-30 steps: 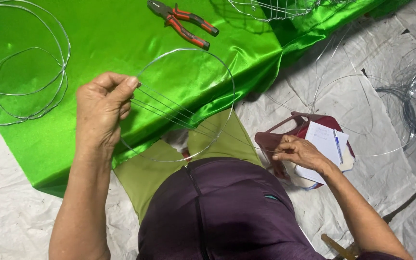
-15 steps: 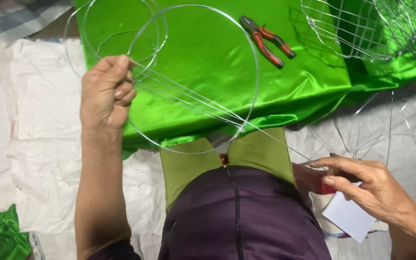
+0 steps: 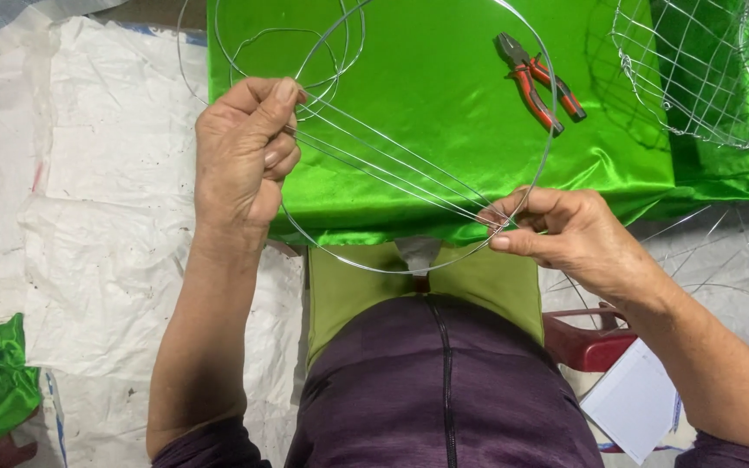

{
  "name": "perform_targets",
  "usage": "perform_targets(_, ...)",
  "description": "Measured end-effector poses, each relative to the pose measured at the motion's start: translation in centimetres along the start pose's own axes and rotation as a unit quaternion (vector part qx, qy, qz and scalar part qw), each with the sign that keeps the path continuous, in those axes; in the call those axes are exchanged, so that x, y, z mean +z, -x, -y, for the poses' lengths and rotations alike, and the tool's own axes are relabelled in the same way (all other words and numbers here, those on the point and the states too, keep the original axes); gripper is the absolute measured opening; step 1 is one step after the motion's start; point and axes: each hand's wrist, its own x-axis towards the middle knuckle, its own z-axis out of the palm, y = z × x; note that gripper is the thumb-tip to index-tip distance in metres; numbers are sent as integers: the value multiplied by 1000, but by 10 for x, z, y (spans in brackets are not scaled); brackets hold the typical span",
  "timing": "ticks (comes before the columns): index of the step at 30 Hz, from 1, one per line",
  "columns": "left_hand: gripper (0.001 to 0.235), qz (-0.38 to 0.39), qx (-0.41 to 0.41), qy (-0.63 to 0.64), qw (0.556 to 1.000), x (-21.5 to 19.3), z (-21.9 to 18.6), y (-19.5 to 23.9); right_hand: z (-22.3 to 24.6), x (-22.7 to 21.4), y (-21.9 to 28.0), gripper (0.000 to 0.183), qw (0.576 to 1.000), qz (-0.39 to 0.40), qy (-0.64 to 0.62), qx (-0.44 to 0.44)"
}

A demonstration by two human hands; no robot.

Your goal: The person constructs a circular wire frame by hand, bending and joining thin metal wires together.

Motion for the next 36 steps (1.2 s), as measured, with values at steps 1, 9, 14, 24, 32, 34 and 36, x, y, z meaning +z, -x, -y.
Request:
perform_targets(1, 8, 1, 2, -1, 1000, 1, 0, 0, 0, 1, -1, 26, 1000, -19, -16, -18)
perform_targets(9, 3, 15, 41, -86, 995, 2, 3, 0, -6, 0, -5, 9, 993, -68, -76, -56)
perform_targets(14, 5, 21, 89, -162, 982, -2, 10, -1, -1, 1, -6, 8, 993, -62, -71, -74)
perform_targets(24, 5, -21, 137, -222, 965, 5, 33, -3, -4, 3, -11, 13, 992, -84, -60, -77)
perform_targets(32, 8, -42, 219, -249, 942, 13, 54, -5, -25, -5, -17, 7, 991, -96, -83, -42)
perform_targets(34, 8, -40, 240, -279, 929, 14, 54, -4, -30, -5, -19, 13, 988, -97, -105, -53)
perform_targets(36, 8, -37, 263, -308, 914, 16, 53, -6, -34, -5, -21, 20, 985, -99, -128, -67)
